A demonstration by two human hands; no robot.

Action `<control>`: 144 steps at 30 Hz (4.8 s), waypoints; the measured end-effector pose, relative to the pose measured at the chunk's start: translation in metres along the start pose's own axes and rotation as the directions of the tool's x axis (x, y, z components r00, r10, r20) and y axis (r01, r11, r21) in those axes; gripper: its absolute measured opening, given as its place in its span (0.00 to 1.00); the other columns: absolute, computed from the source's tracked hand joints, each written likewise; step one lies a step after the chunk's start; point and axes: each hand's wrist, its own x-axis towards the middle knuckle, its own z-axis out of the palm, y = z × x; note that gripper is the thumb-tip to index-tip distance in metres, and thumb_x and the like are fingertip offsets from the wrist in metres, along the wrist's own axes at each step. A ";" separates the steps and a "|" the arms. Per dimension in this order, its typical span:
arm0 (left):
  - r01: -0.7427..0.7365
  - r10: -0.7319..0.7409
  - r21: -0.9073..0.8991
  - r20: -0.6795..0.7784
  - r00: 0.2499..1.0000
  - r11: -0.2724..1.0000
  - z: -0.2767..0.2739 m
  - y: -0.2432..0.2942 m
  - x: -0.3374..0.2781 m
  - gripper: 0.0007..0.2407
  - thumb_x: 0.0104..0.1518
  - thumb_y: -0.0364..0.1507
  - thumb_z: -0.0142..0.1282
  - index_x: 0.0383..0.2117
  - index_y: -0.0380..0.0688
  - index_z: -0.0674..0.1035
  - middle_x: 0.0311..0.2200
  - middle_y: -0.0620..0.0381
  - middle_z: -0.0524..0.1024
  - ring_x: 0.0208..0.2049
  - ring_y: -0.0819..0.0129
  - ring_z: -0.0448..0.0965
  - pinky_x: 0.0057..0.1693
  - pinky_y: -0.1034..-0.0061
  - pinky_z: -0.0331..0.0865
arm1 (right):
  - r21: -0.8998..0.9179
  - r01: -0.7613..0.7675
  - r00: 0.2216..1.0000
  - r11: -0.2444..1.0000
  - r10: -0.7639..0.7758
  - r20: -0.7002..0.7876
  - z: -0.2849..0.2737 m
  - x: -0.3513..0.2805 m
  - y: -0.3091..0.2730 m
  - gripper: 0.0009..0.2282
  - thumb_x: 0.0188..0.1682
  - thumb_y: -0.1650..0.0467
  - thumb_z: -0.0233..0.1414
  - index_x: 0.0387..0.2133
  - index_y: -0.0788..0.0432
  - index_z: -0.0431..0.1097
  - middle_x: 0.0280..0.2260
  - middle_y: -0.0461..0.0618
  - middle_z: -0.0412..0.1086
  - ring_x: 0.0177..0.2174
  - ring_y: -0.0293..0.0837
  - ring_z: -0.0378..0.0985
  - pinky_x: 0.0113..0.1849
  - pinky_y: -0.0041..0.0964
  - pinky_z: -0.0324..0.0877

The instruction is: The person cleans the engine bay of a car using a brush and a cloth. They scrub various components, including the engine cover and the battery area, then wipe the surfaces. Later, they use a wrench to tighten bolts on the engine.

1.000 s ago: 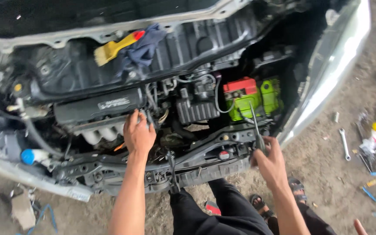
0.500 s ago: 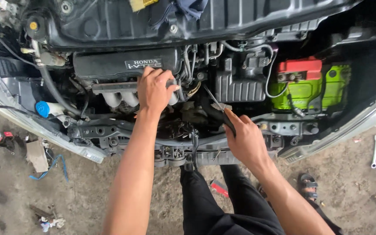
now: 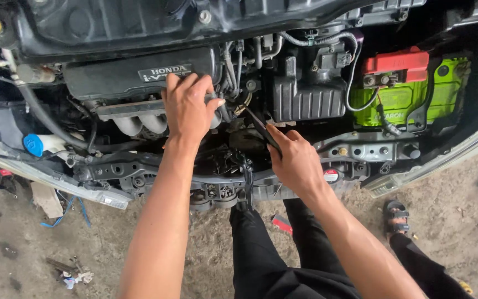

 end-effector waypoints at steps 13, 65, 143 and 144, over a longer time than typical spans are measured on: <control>-0.074 0.074 -0.018 -0.023 0.997 0.997 -0.004 -0.001 -0.002 0.13 0.46 0.33 0.74 0.29 0.51 0.77 0.25 0.61 0.70 0.38 0.53 0.72 0.49 0.64 0.67 | 0.057 -0.033 0.996 0.998 0.028 0.090 0.009 0.035 -0.001 0.22 0.51 0.66 0.50 0.61 0.48 0.68 0.38 0.61 0.73 0.29 0.72 0.80 0.26 0.61 0.77; 0.057 -0.057 -0.008 0.029 0.998 0.998 0.005 0.001 -0.001 0.09 0.51 0.34 0.68 0.30 0.53 0.76 0.28 0.62 0.71 0.42 0.51 0.72 0.44 0.54 0.69 | -0.111 -0.044 0.999 0.993 0.044 -0.004 0.020 0.017 -0.028 0.22 0.54 0.67 0.44 0.64 0.48 0.62 0.38 0.65 0.70 0.25 0.76 0.79 0.25 0.68 0.77; -0.042 0.042 0.000 -0.061 0.997 0.999 0.013 -0.003 -0.001 0.13 0.47 0.34 0.74 0.30 0.53 0.76 0.27 0.63 0.69 0.40 0.49 0.71 0.50 0.59 0.65 | 0.756 -0.102 0.990 0.647 0.140 0.013 0.036 0.012 0.002 0.20 0.54 0.72 0.54 0.61 0.59 0.67 0.43 0.69 0.76 0.32 0.63 0.83 0.24 0.50 0.77; -0.046 0.046 -0.002 -0.067 0.997 0.999 0.012 -0.002 -0.002 0.13 0.47 0.33 0.74 0.30 0.53 0.76 0.27 0.63 0.69 0.40 0.49 0.71 0.50 0.58 0.66 | 0.754 -0.125 0.989 0.644 0.144 0.040 0.035 0.012 0.002 0.21 0.54 0.72 0.53 0.61 0.60 0.66 0.47 0.70 0.74 0.39 0.70 0.81 0.28 0.57 0.80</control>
